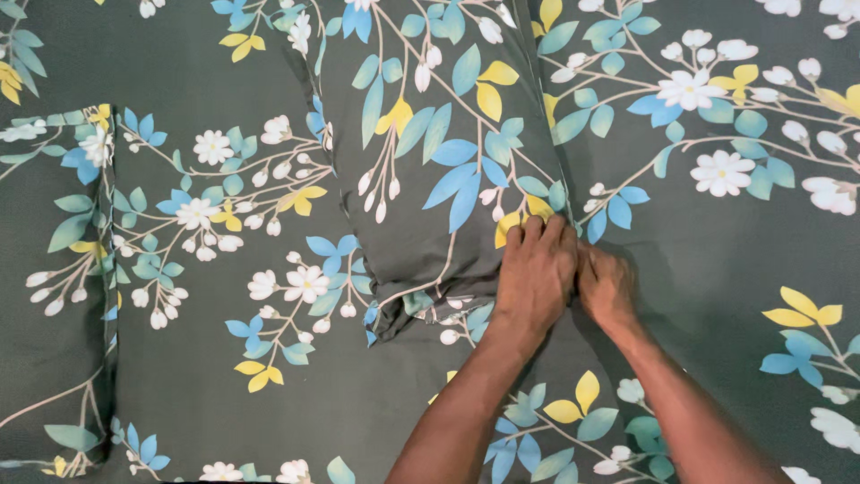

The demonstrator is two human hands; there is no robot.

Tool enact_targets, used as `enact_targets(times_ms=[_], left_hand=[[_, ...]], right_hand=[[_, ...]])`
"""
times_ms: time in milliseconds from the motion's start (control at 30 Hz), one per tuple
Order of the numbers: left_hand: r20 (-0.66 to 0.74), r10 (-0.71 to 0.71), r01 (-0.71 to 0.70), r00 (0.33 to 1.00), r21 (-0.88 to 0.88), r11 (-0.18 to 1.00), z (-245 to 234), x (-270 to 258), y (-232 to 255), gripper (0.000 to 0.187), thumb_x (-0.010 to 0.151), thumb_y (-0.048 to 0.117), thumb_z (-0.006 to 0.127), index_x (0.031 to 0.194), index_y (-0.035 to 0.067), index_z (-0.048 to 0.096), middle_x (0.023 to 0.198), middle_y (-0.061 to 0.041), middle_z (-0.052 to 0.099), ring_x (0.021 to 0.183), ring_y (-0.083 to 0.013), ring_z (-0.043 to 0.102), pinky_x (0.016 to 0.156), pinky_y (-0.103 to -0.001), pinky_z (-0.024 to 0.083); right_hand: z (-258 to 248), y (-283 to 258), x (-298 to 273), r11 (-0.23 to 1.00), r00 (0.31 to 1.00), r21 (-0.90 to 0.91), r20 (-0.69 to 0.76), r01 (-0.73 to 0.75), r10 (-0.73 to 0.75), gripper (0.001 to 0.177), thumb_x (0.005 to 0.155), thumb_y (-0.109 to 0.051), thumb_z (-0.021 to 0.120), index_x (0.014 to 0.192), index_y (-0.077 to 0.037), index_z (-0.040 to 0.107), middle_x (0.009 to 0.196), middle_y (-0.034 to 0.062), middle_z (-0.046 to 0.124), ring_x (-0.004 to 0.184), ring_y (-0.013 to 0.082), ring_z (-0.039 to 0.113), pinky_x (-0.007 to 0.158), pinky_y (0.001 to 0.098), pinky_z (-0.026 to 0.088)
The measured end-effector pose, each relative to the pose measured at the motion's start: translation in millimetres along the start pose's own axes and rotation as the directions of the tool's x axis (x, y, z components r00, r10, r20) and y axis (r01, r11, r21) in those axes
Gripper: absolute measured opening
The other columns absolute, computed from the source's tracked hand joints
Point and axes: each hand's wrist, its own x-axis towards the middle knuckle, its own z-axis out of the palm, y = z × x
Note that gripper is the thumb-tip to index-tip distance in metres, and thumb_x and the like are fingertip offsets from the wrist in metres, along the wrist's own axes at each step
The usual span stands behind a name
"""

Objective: The person puts a pillowcase onto a pillow by hand on a bed, sliding the pillow inside and smoothing the fabric.

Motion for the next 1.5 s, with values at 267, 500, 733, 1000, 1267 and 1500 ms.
enact_targets(times_ms=[267, 500, 733, 1000, 1267, 1500], left_hand=[[-0.045, 0.055, -0.063, 0.997, -0.210, 0.976, 1, -5, -15, 0.010, 0.085, 0.006, 0.066, 0.094, 0.003, 0.066, 0.097, -0.014, 0.062, 0.100, -0.0324, 0.060, 0.090, -0.043, 0.047], [-0.099, 0.017, -0.050, 0.995, -0.335, 0.941, -20, -12, -31, 0.028, 0.093, 0.008, 0.061, 0.119, 0.001, 0.069, 0.124, -0.013, 0.068, 0.114, -0.0299, 0.062, 0.103, -0.041, 0.048], [-0.202, -0.255, 0.268, 0.946, 0.042, 0.962, -39, -28, -89, 0.063, 0.096, 0.048, 0.062, 0.152, 0.024, 0.049, 0.161, -0.014, 0.037, 0.150, -0.0365, 0.030, 0.117, -0.071, 0.019], [-0.254, -0.506, 0.497, 0.824, -0.103, 0.862, -15, -75, -134, 0.077, 0.093, 0.057, 0.060, 0.156, 0.018, 0.039, 0.163, -0.025, 0.027, 0.150, -0.0452, 0.020, 0.116, -0.062, 0.016], [-0.105, -0.672, 0.642, 0.733, -0.219, 0.735, -21, -111, -156, 0.073, 0.104, 0.047, 0.049, 0.159, 0.001, 0.032, 0.161, -0.024, 0.041, 0.151, -0.0367, 0.037, 0.123, -0.056, 0.020], [0.118, -0.813, 0.587, 0.570, -0.751, 0.302, -41, -34, -215, 0.090, 0.090, 0.040, 0.078, 0.156, 0.000, 0.032, 0.151, -0.020, 0.045, 0.137, -0.0328, 0.047, 0.110, -0.042, 0.041]], right_hand=[[-14, -24, -3, 0.995, 0.989, 0.054, 0.122, -0.087, 0.080, 0.028, 0.106, -0.021, 0.049, 0.094, -0.002, 0.065, 0.078, 0.0221, 0.063, 0.075, 0.0462, 0.062, 0.063, 0.0521, 0.044], [-19, -37, 3, 0.852, 0.890, 0.262, 0.081, -0.454, 0.449, 0.036, 0.111, -0.031, 0.035, 0.111, -0.005, 0.059, 0.087, 0.0134, 0.060, 0.065, 0.0334, 0.056, 0.062, 0.0413, 0.046], [-30, -91, 53, 0.971, 0.968, -0.048, -0.091, 0.232, -0.236, 0.046, 0.110, -0.036, 0.051, 0.146, -0.008, 0.047, 0.147, 0.0203, 0.043, 0.135, 0.0387, 0.046, 0.112, 0.0509, 0.040], [-9, -79, 75, 0.945, 0.932, -0.187, 0.297, 0.270, -0.208, 0.071, 0.097, -0.049, 0.054, 0.156, -0.014, 0.038, 0.165, 0.0257, 0.027, 0.148, 0.0440, 0.031, 0.120, 0.0587, 0.024], [-7, -61, 67, 0.964, 0.961, -0.243, 0.275, 0.108, -0.038, 0.066, 0.101, -0.046, 0.046, 0.158, -0.015, 0.038, 0.162, 0.0223, 0.036, 0.147, 0.0383, 0.039, 0.122, 0.0575, 0.025], [4, -128, 137, 0.988, 0.973, 0.057, 0.193, -0.142, 0.129, 0.095, 0.092, -0.062, 0.066, 0.162, -0.008, 0.028, 0.154, 0.0253, 0.043, 0.138, 0.0438, 0.047, 0.109, 0.0542, 0.043]])
